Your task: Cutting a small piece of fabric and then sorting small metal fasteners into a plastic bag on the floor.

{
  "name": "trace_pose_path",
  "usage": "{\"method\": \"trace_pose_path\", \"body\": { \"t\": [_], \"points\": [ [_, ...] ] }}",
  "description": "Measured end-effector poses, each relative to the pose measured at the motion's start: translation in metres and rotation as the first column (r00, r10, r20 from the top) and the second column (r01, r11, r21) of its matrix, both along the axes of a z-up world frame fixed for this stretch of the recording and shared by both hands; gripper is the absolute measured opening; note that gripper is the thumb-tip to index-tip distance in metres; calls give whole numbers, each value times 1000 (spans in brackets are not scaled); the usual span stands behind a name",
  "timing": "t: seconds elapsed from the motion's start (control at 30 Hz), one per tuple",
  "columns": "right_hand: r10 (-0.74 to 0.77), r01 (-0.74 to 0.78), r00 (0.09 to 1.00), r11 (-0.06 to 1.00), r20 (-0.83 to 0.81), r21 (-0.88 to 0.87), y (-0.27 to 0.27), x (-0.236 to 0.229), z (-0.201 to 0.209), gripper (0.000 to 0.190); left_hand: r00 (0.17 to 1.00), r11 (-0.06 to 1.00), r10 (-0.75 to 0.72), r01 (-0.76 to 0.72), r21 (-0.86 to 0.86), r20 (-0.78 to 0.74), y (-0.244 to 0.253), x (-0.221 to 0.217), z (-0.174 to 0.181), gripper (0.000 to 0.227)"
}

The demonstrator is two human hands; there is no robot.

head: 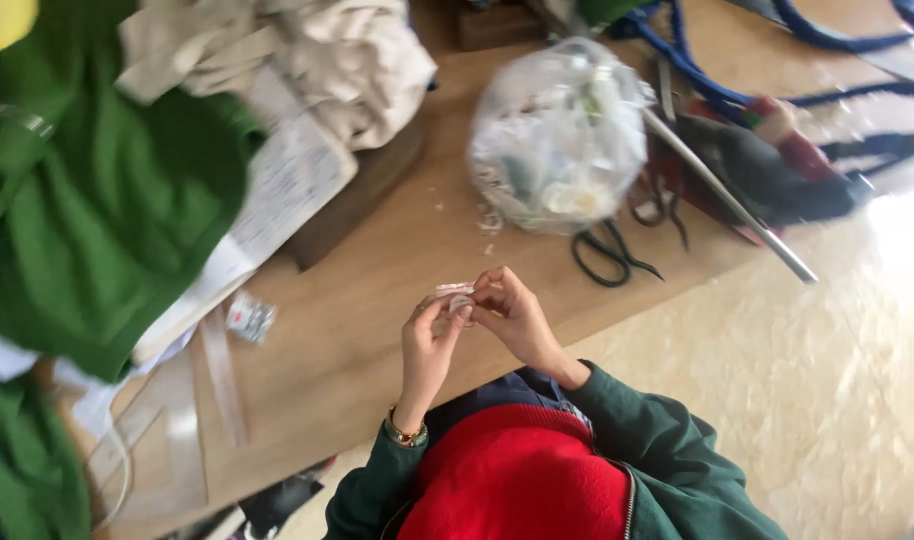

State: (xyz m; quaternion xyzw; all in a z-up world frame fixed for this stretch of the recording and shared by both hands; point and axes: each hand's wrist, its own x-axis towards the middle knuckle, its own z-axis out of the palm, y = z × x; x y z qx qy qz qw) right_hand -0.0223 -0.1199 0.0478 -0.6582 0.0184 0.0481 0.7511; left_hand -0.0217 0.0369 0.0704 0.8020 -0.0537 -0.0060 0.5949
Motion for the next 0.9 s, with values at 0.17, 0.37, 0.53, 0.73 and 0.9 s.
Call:
{"method": "trace_pose_path", "body": {
  "t": [0.17, 0.37, 0.53, 0.73, 0.9],
  "points": [
    [-165, 163, 985, 986, 44, 42, -41, -28, -11, 32, 990, 991, -136, 136, 9, 19, -42, 1, -8, 17],
    [-267, 266, 962, 964, 58, 26, -97, -56, -14, 27, 962, 972, -223, 207, 111, 156, -105, -6, 0, 12],
    [-312, 311, 948, 950, 60, 35, -160, -76, -16, 27, 927, 952, -270, 217, 217, 259, -171, -18, 1, 10],
    [-292, 312, 949, 928, 120, -205, -274, -103, -17, 22, 953, 988, -140, 119, 96, 267, -263, -42, 2, 7],
    [-404, 423, 900, 719, 163, -551, -415, -129, -50, 18, 945, 985, 119, -151, 86, 304, -338, -77, -23, 10]
  ]
}}
